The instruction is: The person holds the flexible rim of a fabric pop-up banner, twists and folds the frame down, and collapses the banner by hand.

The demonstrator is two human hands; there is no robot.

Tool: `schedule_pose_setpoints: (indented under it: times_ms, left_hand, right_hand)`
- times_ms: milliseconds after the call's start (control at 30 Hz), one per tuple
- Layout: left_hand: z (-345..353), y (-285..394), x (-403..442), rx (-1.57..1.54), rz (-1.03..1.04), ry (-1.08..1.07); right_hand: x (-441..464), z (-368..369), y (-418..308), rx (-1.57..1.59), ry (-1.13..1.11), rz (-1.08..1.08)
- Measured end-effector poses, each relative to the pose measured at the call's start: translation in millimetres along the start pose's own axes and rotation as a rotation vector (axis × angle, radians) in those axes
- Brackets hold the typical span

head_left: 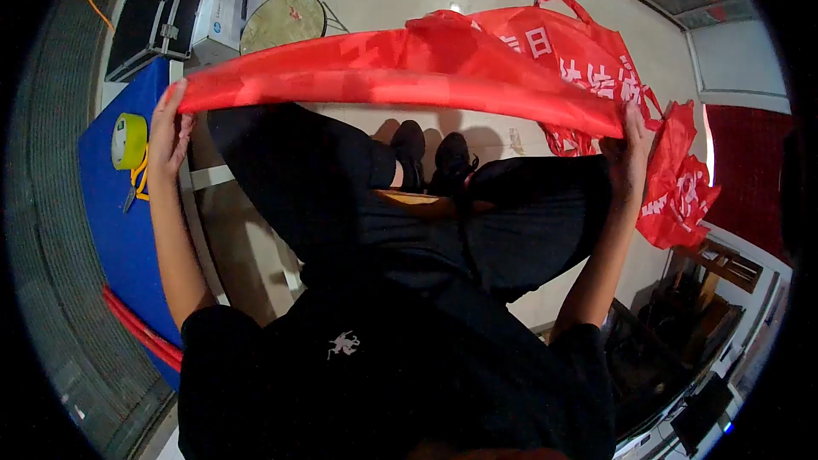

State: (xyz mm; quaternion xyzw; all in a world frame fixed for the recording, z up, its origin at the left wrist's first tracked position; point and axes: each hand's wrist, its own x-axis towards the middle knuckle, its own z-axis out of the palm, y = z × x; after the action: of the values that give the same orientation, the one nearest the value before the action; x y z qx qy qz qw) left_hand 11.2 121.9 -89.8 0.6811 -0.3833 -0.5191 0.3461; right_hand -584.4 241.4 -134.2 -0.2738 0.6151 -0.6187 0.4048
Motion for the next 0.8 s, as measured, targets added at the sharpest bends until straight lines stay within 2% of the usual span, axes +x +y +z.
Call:
schedule_pose_setpoints:
  times_ms: [33,67,100,133,167,200,233,300,333,367,433,467,533,567,633,667,700,767,800]
  left_hand:
    - [14.2,1.5,2.0,-0.211,0.160,0.124]
    - [21.7,1.8,3.1,-0.423,0.319,0.248]
    - [19.7,1.7,2.7,-0.424,0.317,0.248]
    - [14.0,1.9,1.6,-0.365,0.260,0.171]
    - [7.1,1.7,1.5,-0.306,0.203,0.096]
    - [-1.9,0.7,3.0,-0.249,-0.025,0.095]
    - [-10.3,-0.7,4.7,-0.247,-0.028,0.099]
    - [-19.0,-1.8,8.6,0.110,-0.221,-0.085]
    - [-13.7,-7.0,6.4,0.107,-0.102,-0.054]
    - [0.0,-9.2,5.3,0.110,-0.101,-0.057]
    - [24.1,-11.7,2.2,-0.265,0.304,0.208]
    - [23.8,-9.2,-0.7,-0.269,0.305,0.205]
    - [20.2,-2.1,-9.9,-0.280,0.088,0.147]
    - [14.7,-2.6,-7.2,-0.282,0.084,0.146]
    - [-4.7,-3.6,0.4,0.140,-0.227,-0.020]
    - [-8.1,-10.3,1.7,0.114,-0.112,-0.039]
    - [-6.6,-16.3,2.5,0.118,-0.111,-0.040]
    - [4.1,-25.7,1.7,-0.380,0.312,0.157]
    - [12.3,-17.2,-4.4,-0.440,0.313,0.219]
  right_hand:
    - [4.7,-17.6,4.1,-0.078,-0.087,0.260]
    - [1.8,-17.7,6.1,-0.185,-0.148,0.213]
    - [-1.3,-17.1,7.6,-0.290,-0.204,0.160]
    - [-8.4,-14.2,12.1,-0.268,-0.094,0.045]
    - [-8.8,-14.6,15.8,-0.279,-0.081,-0.109]
    - [-9.1,-15.0,19.5,-0.295,-0.065,-0.267]
    - [-9.5,-15.4,23.0,-0.314,-0.044,-0.421]
    - [-18.3,-13.1,4.1,0.035,0.030,0.051]
    - [-14.4,-17.6,-0.4,-0.012,0.036,0.149]
    - [-10.5,-22.0,-4.9,-0.058,0.037,0.247]
    - [-5.8,-33.4,-7.7,-0.446,-0.131,0.427]
    - [-8.2,-33.5,-5.1,-0.448,-0.128,0.425]
    - [-17.1,-30.4,3.6,-0.129,-0.021,-0.027]
    - [-20.6,-26.7,1.8,-0.132,-0.021,-0.025]
    - [-25.6,-17.9,-5.9,0.028,0.099,-0.005]
    - [-22.7,-18.1,-12.3,-0.041,0.061,0.109]
    - [-11.7,-33.9,-8.8,-0.038,0.064,0.110]
    - [3.7,-65.6,1.2,-0.151,-0.125,0.329]
    - [1.8,-64.0,1.0,-0.193,-0.189,0.399]
